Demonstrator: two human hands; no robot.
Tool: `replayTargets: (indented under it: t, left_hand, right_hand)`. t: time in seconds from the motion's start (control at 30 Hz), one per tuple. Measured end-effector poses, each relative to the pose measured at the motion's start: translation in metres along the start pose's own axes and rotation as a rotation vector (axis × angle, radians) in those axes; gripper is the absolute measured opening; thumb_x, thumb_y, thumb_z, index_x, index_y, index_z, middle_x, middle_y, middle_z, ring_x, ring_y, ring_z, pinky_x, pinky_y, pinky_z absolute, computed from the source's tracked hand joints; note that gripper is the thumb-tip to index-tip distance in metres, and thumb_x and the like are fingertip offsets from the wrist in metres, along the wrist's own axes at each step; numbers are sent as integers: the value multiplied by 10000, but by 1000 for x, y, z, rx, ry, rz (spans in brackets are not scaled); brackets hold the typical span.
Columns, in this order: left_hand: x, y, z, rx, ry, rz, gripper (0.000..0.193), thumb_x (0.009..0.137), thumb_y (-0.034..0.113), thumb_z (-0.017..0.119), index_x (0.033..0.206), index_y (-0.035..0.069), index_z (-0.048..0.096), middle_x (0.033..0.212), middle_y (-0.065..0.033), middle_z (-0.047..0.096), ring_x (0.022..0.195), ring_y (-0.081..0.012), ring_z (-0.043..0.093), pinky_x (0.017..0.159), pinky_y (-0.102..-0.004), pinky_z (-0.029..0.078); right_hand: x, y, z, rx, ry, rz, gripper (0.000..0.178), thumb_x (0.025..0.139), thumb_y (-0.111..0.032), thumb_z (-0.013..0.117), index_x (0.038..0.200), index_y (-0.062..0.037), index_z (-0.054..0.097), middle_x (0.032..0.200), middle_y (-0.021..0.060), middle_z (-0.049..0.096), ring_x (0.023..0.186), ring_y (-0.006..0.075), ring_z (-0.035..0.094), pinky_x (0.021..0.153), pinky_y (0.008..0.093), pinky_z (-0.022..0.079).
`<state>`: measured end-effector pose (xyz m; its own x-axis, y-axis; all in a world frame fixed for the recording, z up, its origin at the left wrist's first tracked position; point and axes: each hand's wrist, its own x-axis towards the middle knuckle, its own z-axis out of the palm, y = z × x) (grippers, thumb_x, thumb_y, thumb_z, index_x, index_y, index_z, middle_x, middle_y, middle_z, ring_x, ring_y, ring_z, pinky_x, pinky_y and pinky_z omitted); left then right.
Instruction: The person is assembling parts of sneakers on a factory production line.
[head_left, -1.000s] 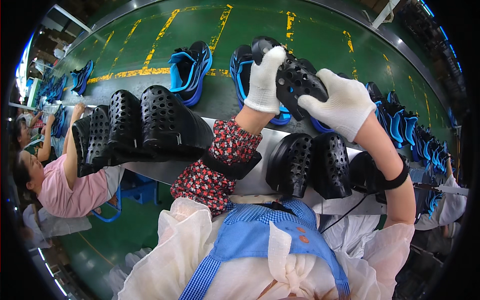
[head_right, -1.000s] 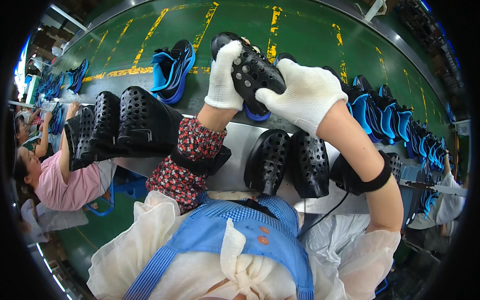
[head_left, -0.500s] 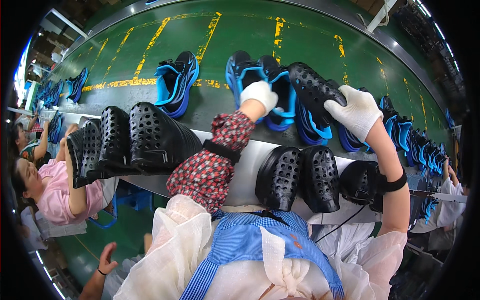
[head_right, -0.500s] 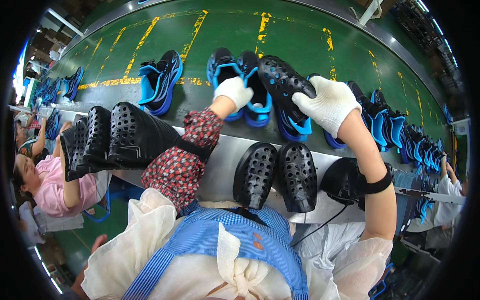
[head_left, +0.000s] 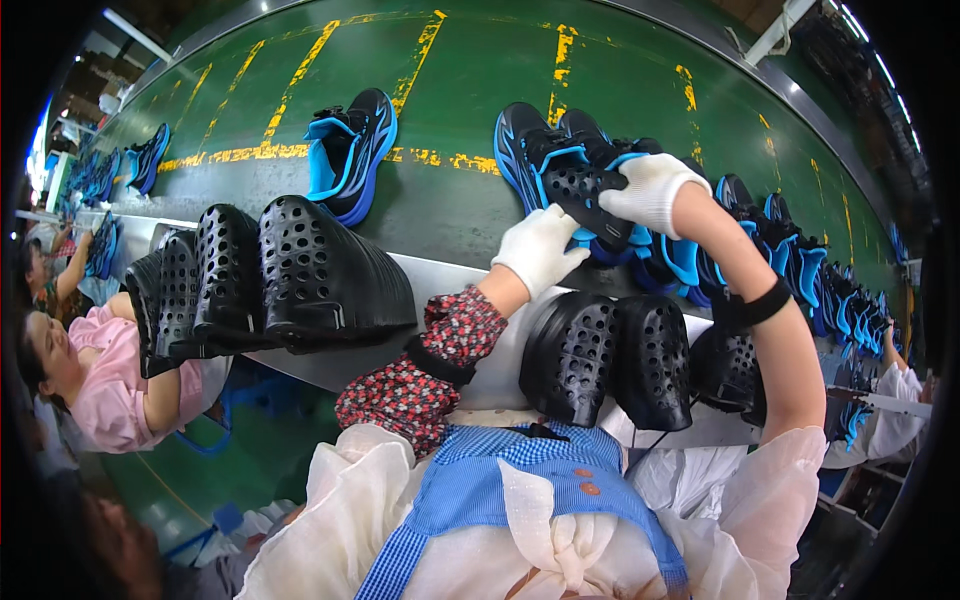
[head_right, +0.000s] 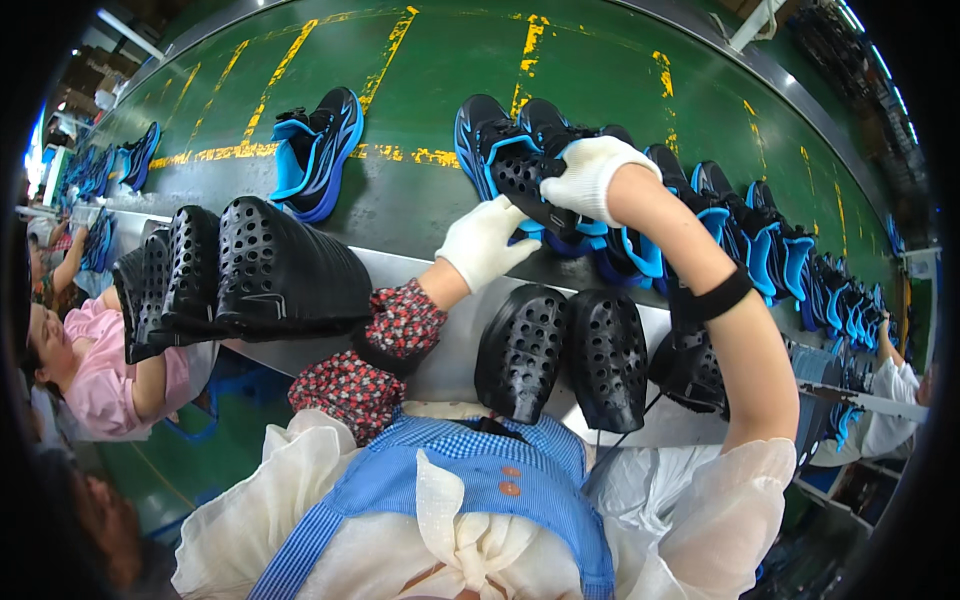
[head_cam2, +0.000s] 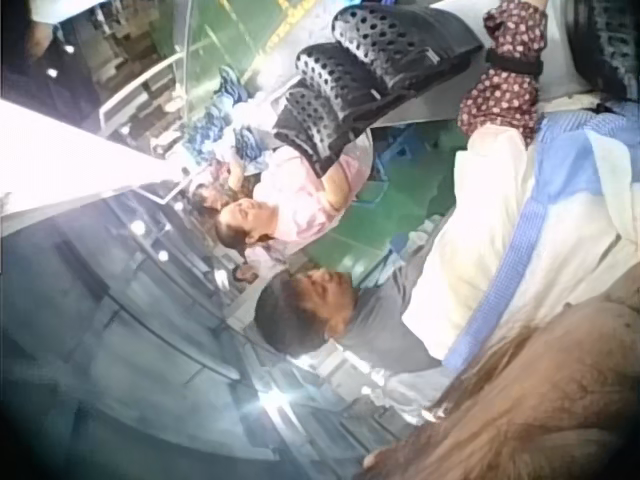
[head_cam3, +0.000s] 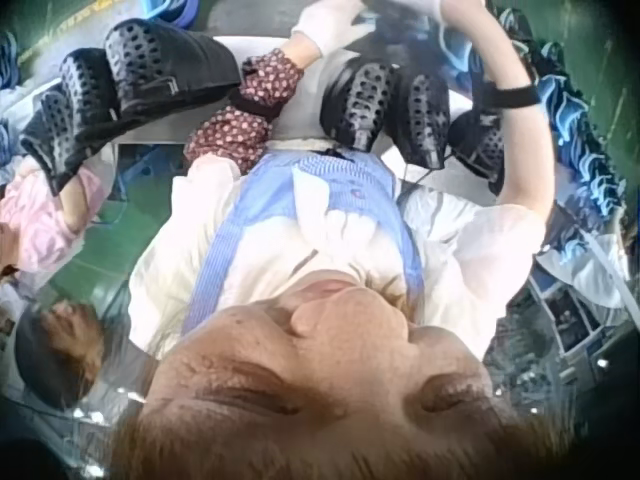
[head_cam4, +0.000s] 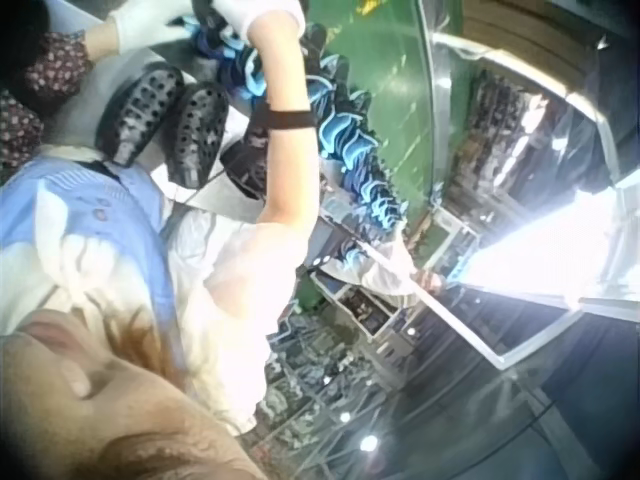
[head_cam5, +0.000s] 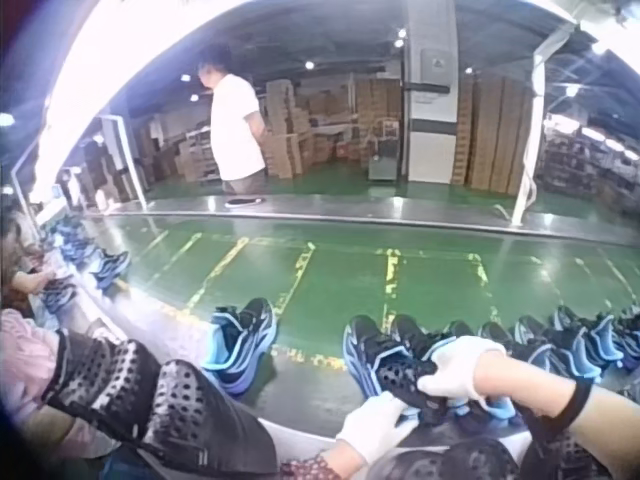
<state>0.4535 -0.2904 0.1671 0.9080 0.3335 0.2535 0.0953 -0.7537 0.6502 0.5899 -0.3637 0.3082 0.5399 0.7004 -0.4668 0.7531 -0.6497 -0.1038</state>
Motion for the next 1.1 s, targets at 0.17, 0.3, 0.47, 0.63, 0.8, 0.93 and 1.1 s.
replayTargets:
  t: [0.17,0.3,0.47,0.63,0.8,0.93,1.1]
  left_hand:
    - [6,-8,-2,63,-126,-97,248,757,306,634,891,98,652,924,-100,609,862,-293,612,755,-417,499]
    - [26,-4,1,175,-403,-180,234,772,275,596,915,111,683,968,-101,651,894,-285,637,751,-413,514]
    - [38,-9,2,247,-648,-306,289,802,293,534,983,112,667,1028,-146,649,914,-318,634,783,-407,508]
    - [43,0,3,278,-696,-318,273,790,258,556,984,100,666,1020,-141,656,929,-301,641,784,-408,513]
    - [47,4,8,326,-677,-307,252,772,247,577,946,100,687,988,-130,668,911,-293,648,774,-392,518]
    - [57,14,-1,416,-700,-291,293,765,277,576,963,94,690,1003,-142,664,924,-297,646,794,-390,515]
    - [47,7,-7,398,-665,-308,301,779,281,583,992,104,700,1067,-126,654,1003,-286,626,844,-390,500]
  right_hand:
    - [27,-25,23,-237,75,-13,383,825,-347,511,953,-26,677,971,187,660,935,322,635,835,396,495]
    - [55,-30,46,-94,120,34,469,835,-414,500,994,15,600,960,223,649,918,364,629,818,421,495]
    - [53,-44,46,-139,6,8,371,832,-350,529,990,-44,665,989,165,664,931,314,640,818,397,499]
    - [75,-43,60,-334,-28,-121,251,818,-293,553,928,-134,713,978,127,678,930,280,651,796,373,509]
    - [104,-33,73,-369,120,-135,263,859,-173,471,989,-131,696,1027,115,670,968,266,646,807,396,509]
    - [105,-29,67,-234,236,-184,314,878,-291,468,1068,-124,655,1048,139,651,972,301,627,840,400,492]
    - [38,-19,30,197,-13,-106,433,838,-448,495,1024,-86,643,997,167,640,916,324,619,833,387,480]
